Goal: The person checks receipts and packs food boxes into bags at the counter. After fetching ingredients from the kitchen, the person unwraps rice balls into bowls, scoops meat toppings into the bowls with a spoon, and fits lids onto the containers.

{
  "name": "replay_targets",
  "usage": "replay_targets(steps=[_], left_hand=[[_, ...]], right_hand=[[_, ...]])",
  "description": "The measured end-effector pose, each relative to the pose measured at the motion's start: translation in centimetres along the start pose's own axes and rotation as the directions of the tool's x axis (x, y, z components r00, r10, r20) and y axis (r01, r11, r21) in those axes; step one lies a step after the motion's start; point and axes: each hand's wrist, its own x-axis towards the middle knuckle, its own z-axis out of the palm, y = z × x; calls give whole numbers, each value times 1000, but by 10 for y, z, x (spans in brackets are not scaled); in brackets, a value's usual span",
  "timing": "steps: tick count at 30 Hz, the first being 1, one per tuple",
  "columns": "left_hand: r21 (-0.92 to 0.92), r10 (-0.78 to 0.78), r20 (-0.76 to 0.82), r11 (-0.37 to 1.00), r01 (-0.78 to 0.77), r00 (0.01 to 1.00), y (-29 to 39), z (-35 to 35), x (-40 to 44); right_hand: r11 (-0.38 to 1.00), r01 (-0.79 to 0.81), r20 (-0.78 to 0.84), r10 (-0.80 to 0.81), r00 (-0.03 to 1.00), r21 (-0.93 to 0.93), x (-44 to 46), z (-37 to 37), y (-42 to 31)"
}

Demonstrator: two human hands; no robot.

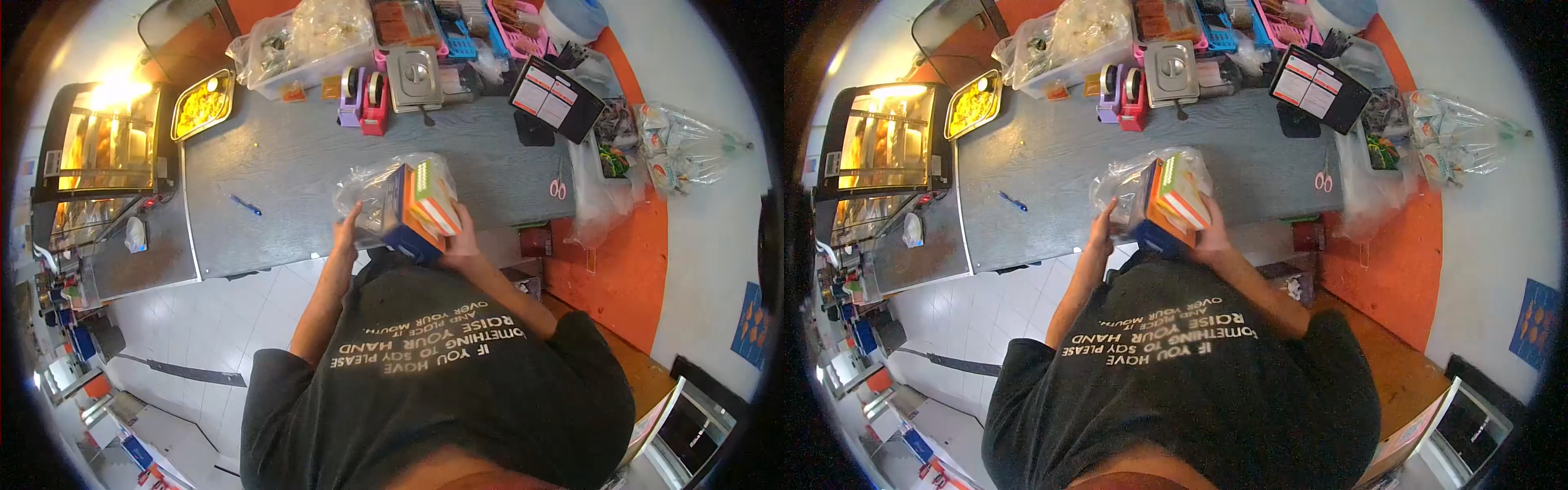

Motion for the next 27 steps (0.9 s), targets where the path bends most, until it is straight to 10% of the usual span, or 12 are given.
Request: replay_targets(steps=[2,4,7,9,13,15,20,24,25,27], left_hand=[[-190,-156,357,953,235,921,-24,-8,9],[-283,38,276,958,43,960,-11,12,-20],[-236,291,351,947,-217,890,-19,18,-26],[-162,396,384,918,-361,834,-31,17,-20],[157,282,440,911,-382,852,-27,14,-28],[-131,56,413,991,-2,909,-9,8,-48],[-208,316,168,937,-280,934,5,-6,-66],[-360,278,242,916,-180,930,35,-14,-89],[-359,276,236,916,-180,932,37,-12,-100],[-413,229,344,908,-72,911,51,-5,-126]], right_hand=[[995,-21,86,13,996,100,19,19,19],[981,-26,172,-8,985,194,57,23,31],[935,355,-113,-354,928,-16,116,4,51],[737,598,-186,-666,722,-315,120,14,56],[715,587,-167,-677,717,-380,112,14,45],[638,555,-113,-704,701,-534,101,21,37],[116,364,130,-801,584,-924,75,29,16],[-126,405,289,-882,371,-906,91,23,-46],[-124,405,289,-880,377,-906,100,18,-63],[120,-52,-82,-258,963,-991,110,11,-95]])
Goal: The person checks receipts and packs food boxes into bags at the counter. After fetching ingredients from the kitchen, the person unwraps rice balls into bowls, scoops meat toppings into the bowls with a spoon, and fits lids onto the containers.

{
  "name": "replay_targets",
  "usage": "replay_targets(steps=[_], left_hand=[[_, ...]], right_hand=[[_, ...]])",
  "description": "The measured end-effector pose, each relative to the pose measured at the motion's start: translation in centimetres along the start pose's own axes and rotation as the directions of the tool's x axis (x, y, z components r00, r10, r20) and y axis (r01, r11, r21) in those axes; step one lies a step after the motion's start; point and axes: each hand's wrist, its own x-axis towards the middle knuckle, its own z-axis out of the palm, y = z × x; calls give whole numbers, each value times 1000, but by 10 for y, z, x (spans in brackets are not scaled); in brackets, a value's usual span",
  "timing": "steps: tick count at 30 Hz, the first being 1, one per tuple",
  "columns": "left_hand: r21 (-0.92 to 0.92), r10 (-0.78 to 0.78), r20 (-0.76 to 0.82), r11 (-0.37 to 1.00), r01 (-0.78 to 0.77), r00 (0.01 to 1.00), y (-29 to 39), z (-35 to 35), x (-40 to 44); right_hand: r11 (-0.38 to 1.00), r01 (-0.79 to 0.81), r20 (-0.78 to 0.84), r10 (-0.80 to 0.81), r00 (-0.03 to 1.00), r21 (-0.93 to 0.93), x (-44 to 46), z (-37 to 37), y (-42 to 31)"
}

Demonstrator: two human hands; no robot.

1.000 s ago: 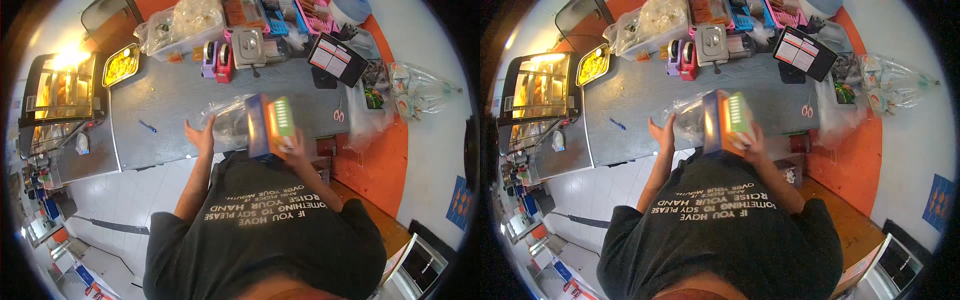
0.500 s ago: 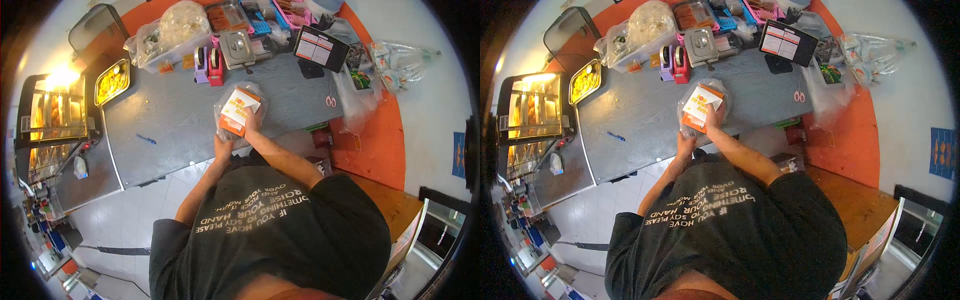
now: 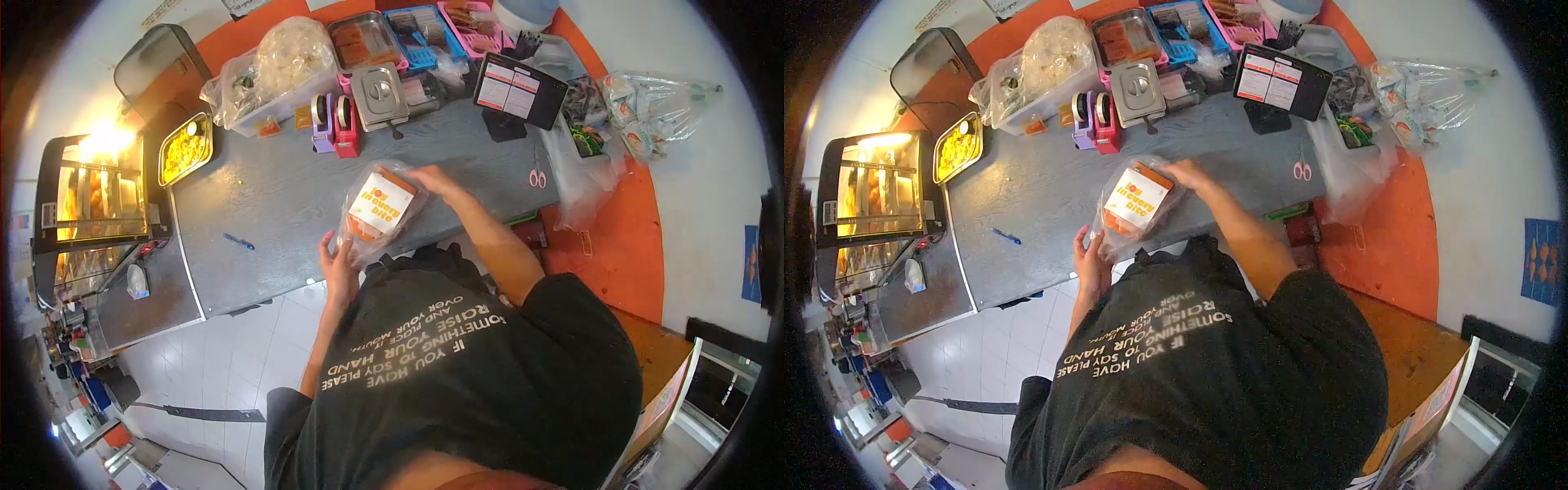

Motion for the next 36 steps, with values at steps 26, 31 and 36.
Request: replay_targets(steps=[26,31,36], left_hand=[[170,299,96,935,-312,949,121,19,-28],[175,160,317,959,-224,935,149,13,-25],[167,225,309,944,-286,924,152,-6,-12]], right_hand=[[392,779,-84,-910,405,-489,-117,-32,-154],[459,778,-54,-873,485,-428,-147,4,-167],[470,754,-150,-878,455,-458,-146,18,-163]])
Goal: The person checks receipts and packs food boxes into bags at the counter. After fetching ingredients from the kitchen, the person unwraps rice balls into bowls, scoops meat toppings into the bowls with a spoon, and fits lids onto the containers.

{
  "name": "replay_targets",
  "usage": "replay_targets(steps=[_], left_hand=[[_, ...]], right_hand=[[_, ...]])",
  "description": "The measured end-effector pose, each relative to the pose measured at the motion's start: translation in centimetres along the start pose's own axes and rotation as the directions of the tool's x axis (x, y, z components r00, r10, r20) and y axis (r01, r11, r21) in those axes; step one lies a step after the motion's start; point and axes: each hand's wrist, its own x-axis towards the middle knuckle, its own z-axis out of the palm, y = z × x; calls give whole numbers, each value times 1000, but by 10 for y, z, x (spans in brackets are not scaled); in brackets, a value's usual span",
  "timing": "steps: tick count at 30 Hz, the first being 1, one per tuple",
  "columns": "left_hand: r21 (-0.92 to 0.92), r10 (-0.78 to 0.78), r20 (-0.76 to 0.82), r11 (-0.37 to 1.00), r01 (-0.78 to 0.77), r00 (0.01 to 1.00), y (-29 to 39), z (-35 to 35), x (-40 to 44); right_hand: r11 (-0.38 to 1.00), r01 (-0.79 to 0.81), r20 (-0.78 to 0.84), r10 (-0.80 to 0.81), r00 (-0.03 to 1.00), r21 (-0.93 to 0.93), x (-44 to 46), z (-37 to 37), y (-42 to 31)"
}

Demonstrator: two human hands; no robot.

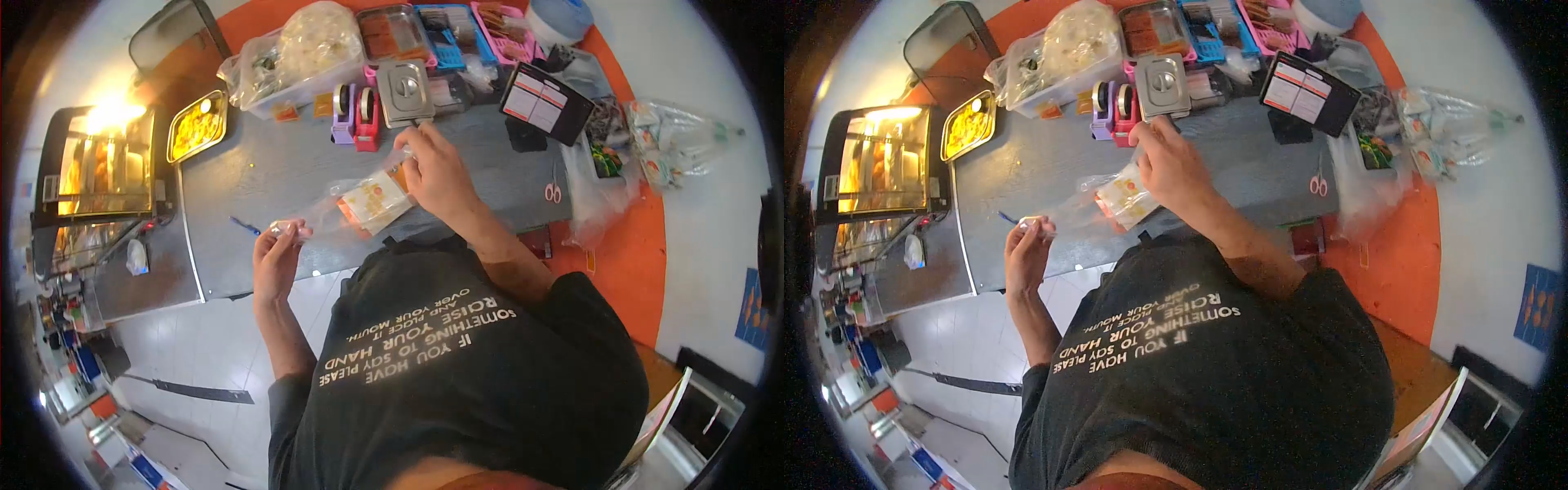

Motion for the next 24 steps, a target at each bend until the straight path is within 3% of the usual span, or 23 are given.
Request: replay_targets(steps=[4,6,10,11,12,14,16,17,18,19,20,22,23,24], left_hand=[[0,-67,-8,998,67,998,13,-13,-1],[409,-128,40,907,100,991,19,-15,0],[482,-68,78,876,22,995,41,6,-18],[609,-17,87,792,-40,996,26,-22,-13],[611,-20,98,790,-45,995,19,-32,-12],[943,203,-47,331,-23,978,5,-50,-13],[894,194,-174,442,73,965,-51,-96,-5],[830,456,-19,503,-241,890,-67,-82,-6],[700,694,87,467,-540,714,-85,-74,-3],[787,626,151,393,-476,765,-118,-83,7],[859,545,204,300,-416,814,-143,-89,18],[654,594,202,510,-559,778,-146,-47,32],[650,592,211,509,-564,778,-149,-44,44],[622,406,226,639,-452,885,-157,-41,55]], right_hand=[[997,22,63,-26,998,69,1,1,3],[996,-23,88,15,996,81,1,-3,-5],[993,-80,167,64,984,91,-7,-23,-22],[993,-83,157,68,985,88,-10,-27,-19],[987,-134,145,120,982,86,-13,-32,-15],[979,-188,127,177,976,82,-26,-43,7],[955,-296,13,296,955,-14,-44,-41,60],[954,-298,7,298,955,-14,-57,-33,81],[921,-342,176,374,911,-186,-71,-22,103],[868,-345,321,461,827,-358,-84,-10,119],[931,-261,363,342,867,-254,-91,10,127],[994,-82,335,99,937,-66,-86,55,130],[1000,4,269,-6,963,10,-81,75,124],[988,-30,283,-15,959,153,-72,87,110]])
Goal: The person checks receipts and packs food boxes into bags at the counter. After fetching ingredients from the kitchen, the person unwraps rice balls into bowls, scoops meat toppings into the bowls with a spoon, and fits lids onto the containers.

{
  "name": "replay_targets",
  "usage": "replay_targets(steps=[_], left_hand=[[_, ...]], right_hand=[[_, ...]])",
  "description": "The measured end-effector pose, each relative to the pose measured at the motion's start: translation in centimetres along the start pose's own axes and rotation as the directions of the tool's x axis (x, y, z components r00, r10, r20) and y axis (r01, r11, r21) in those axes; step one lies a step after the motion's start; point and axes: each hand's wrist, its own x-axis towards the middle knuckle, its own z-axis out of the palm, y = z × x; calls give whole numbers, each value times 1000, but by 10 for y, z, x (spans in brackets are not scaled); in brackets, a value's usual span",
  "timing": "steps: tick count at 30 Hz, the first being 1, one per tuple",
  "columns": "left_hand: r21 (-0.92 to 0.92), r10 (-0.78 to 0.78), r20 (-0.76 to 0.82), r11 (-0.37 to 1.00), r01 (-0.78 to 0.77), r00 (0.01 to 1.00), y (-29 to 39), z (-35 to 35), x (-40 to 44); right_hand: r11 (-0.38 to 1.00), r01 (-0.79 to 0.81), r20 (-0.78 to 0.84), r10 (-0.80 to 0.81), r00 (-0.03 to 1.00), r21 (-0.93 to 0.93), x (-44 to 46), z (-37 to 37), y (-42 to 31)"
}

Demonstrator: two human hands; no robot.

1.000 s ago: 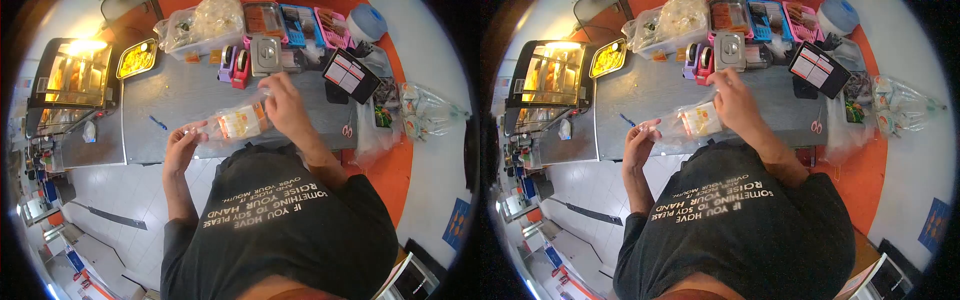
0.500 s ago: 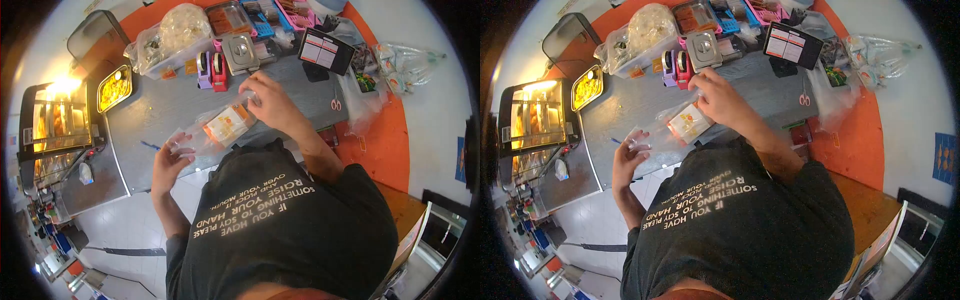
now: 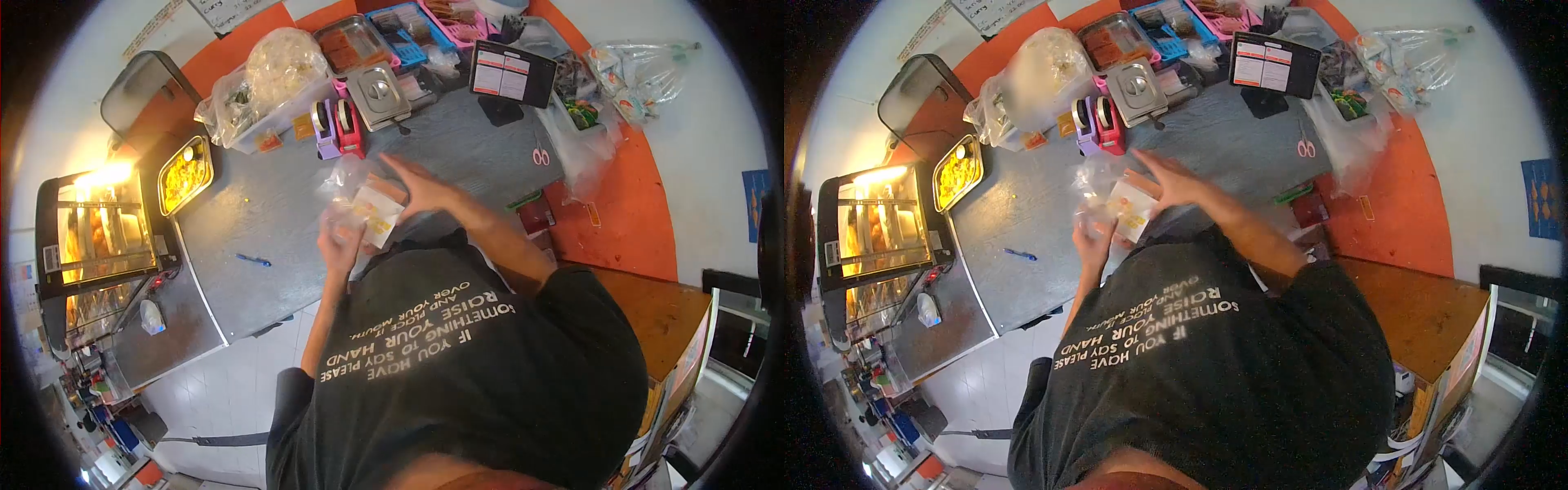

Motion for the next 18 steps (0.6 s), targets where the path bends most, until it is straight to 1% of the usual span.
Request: replay_targets(steps=[1,2,3,4,5,6,7,8,9,10,11,12,14,15,17,18], left_hand=[[-68,-146,154,985,158,977,-4,5,5],[-65,-141,154,986,153,978,4,7,10],[8,91,126,996,-93,988,21,9,17],[85,321,119,940,-332,940,30,9,22],[171,361,101,912,-373,927,20,5,19],[171,365,105,910,-378,925,9,5,11],[190,349,-127,927,-323,928,0,6,4],[195,319,-352,944,-265,880,-10,6,0],[197,321,-353,944,-265,879,-9,8,2],[437,233,-7,875,-207,972,-7,12,4],[645,28,300,730,-224,954,-4,18,8],[647,24,296,730,-219,955,-6,28,11],[514,190,361,776,-365,913,-12,53,23],[515,191,356,776,-363,915,-11,60,27],[326,255,243,887,-327,936,-8,65,32],[278,270,221,904,-325,937,-7,66,34]], right_hand=[[989,10,16,-12,1000,149,11,9,-12],[989,13,12,-15,1000,149,19,19,-14],[998,-66,98,64,993,18,26,30,-12],[983,-137,170,156,973,-119,32,39,-10],[956,-192,340,260,904,-221,42,38,-2],[956,-193,334,259,906,-220,40,36,0],[942,-260,266,311,912,-211,35,31,2],[925,-325,198,362,911,-196,31,28,4],[926,-322,199,359,912,-195,28,28,-2],[981,-152,84,163,983,-120,21,29,-15],[997,32,-45,-35,998,-65,15,32,-25],[997,34,-40,-36,999,-63,12,39,-30],[983,151,-44,-156,987,-104,15,51,-39],[982,155,-40,-160,986,-106,18,51,-39],[993,52,-67,-45,997,108,22,53,-41],[976,0,-73,16,997,216,24,54,-43]])
